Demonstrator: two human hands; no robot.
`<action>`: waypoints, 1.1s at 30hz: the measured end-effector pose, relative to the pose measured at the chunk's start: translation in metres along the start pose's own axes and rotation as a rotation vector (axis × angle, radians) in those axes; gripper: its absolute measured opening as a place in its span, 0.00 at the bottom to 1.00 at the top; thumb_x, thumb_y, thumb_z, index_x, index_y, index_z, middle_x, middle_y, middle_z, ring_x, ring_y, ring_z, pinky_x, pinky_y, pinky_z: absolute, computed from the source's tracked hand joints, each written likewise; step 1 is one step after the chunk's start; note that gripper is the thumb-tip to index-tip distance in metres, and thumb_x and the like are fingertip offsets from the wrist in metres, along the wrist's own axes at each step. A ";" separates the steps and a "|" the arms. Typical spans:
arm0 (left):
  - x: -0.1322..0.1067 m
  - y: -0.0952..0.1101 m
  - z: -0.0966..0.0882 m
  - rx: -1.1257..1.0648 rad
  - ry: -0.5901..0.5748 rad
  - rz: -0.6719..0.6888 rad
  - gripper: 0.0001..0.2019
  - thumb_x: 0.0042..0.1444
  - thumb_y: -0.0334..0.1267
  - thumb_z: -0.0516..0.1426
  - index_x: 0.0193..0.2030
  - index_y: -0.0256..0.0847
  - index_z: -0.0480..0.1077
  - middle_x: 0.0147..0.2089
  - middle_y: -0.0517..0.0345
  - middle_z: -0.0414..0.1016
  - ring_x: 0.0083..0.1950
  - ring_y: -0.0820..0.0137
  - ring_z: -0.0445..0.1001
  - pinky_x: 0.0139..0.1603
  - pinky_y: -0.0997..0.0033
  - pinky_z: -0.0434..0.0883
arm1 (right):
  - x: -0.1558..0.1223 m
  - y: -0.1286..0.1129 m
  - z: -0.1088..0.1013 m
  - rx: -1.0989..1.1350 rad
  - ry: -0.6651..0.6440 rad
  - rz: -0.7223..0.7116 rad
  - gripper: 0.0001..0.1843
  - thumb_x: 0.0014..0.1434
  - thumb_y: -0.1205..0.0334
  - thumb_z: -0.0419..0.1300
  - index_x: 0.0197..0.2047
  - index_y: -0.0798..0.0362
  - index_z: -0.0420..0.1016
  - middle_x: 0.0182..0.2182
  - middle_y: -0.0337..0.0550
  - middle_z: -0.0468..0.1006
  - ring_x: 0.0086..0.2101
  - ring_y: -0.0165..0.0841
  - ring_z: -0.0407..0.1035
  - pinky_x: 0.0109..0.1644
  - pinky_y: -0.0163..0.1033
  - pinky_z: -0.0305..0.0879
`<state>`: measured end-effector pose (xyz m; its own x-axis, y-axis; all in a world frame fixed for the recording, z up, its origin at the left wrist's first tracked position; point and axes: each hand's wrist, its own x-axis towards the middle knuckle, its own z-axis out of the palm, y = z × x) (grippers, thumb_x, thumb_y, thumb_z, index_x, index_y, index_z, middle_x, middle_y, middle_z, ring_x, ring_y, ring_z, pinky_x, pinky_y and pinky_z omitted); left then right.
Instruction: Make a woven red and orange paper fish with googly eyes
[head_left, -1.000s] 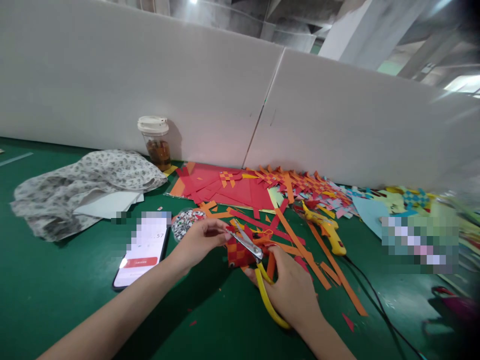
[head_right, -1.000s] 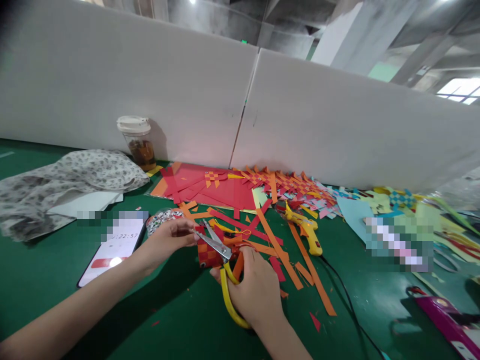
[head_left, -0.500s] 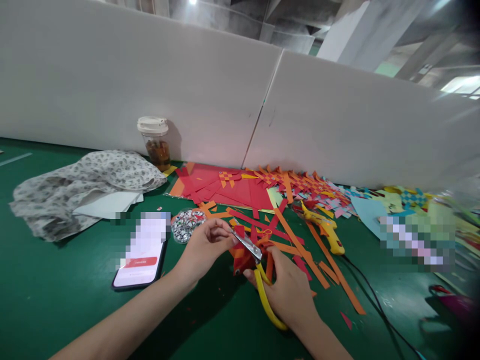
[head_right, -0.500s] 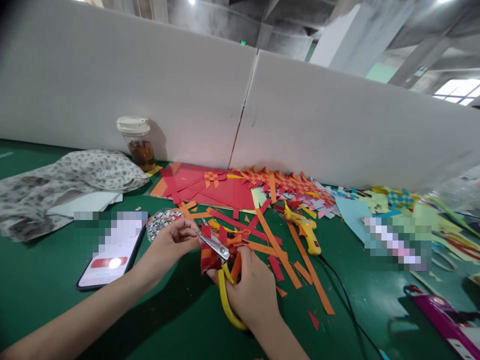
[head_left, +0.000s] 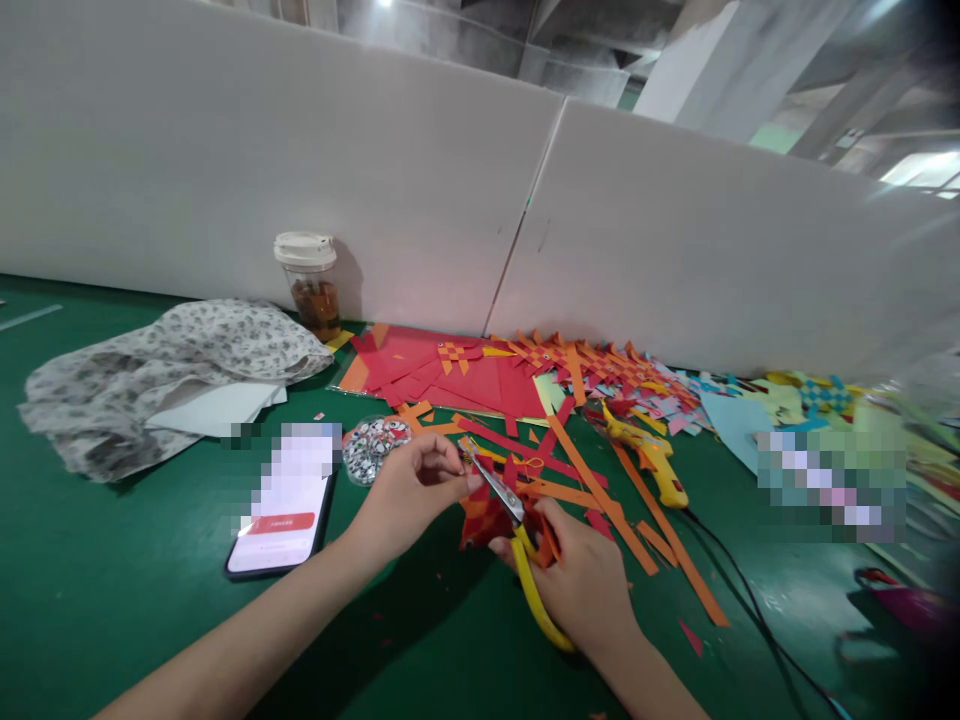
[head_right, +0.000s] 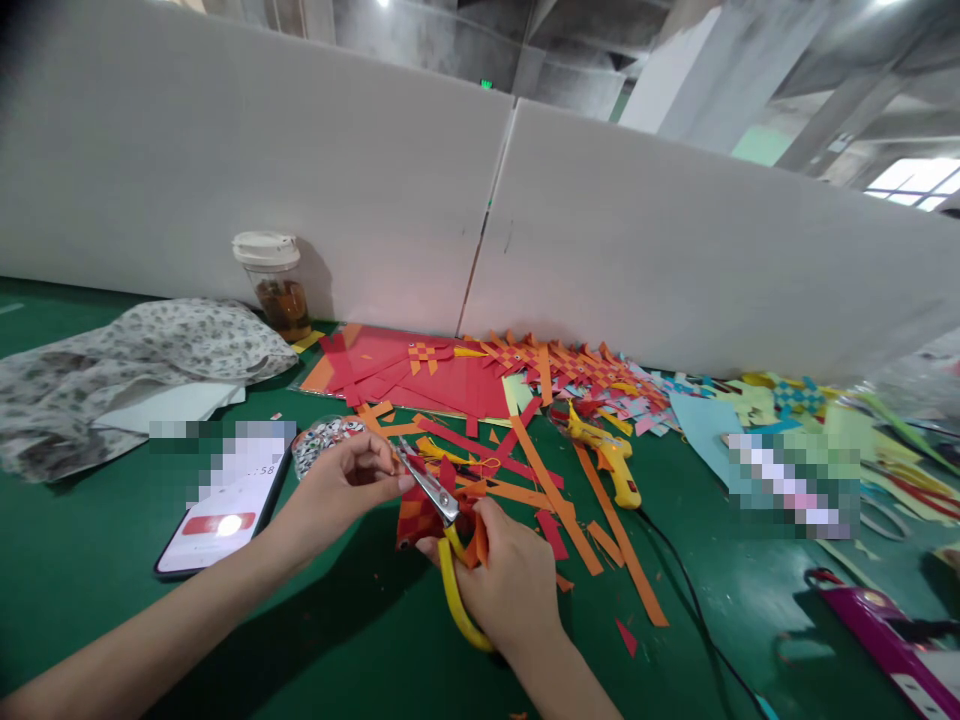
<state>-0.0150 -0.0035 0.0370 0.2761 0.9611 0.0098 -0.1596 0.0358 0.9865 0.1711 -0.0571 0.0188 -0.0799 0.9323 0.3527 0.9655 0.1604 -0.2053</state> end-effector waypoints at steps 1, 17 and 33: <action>0.000 0.000 0.000 0.015 -0.010 0.004 0.11 0.45 0.35 0.62 0.26 0.40 0.61 0.27 0.64 0.66 0.29 0.74 0.67 0.33 0.72 0.63 | 0.000 0.000 0.000 -0.003 0.000 0.002 0.19 0.51 0.42 0.55 0.28 0.51 0.65 0.15 0.36 0.68 0.18 0.32 0.67 0.22 0.32 0.52; 0.003 -0.004 -0.004 -0.146 0.023 -0.189 0.11 0.44 0.37 0.64 0.30 0.41 0.64 0.31 0.64 0.64 0.33 0.74 0.67 0.37 0.70 0.70 | 0.012 0.013 -0.004 0.951 0.035 0.451 0.21 0.42 0.49 0.66 0.33 0.50 0.62 0.24 0.35 0.69 0.21 0.28 0.62 0.23 0.34 0.61; -0.003 -0.011 0.008 -0.240 -0.026 -0.342 0.27 0.37 0.31 0.68 0.45 0.42 0.62 0.39 0.58 0.76 0.35 0.72 0.75 0.36 0.73 0.69 | 0.006 0.013 0.008 1.240 0.011 0.551 0.23 0.35 0.60 0.71 0.32 0.51 0.65 0.25 0.33 0.69 0.27 0.29 0.69 0.35 0.36 0.71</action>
<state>-0.0069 -0.0086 0.0269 0.3748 0.8757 -0.3045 -0.2701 0.4173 0.8677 0.1815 -0.0468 0.0112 0.2491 0.9678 -0.0351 0.0142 -0.0399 -0.9991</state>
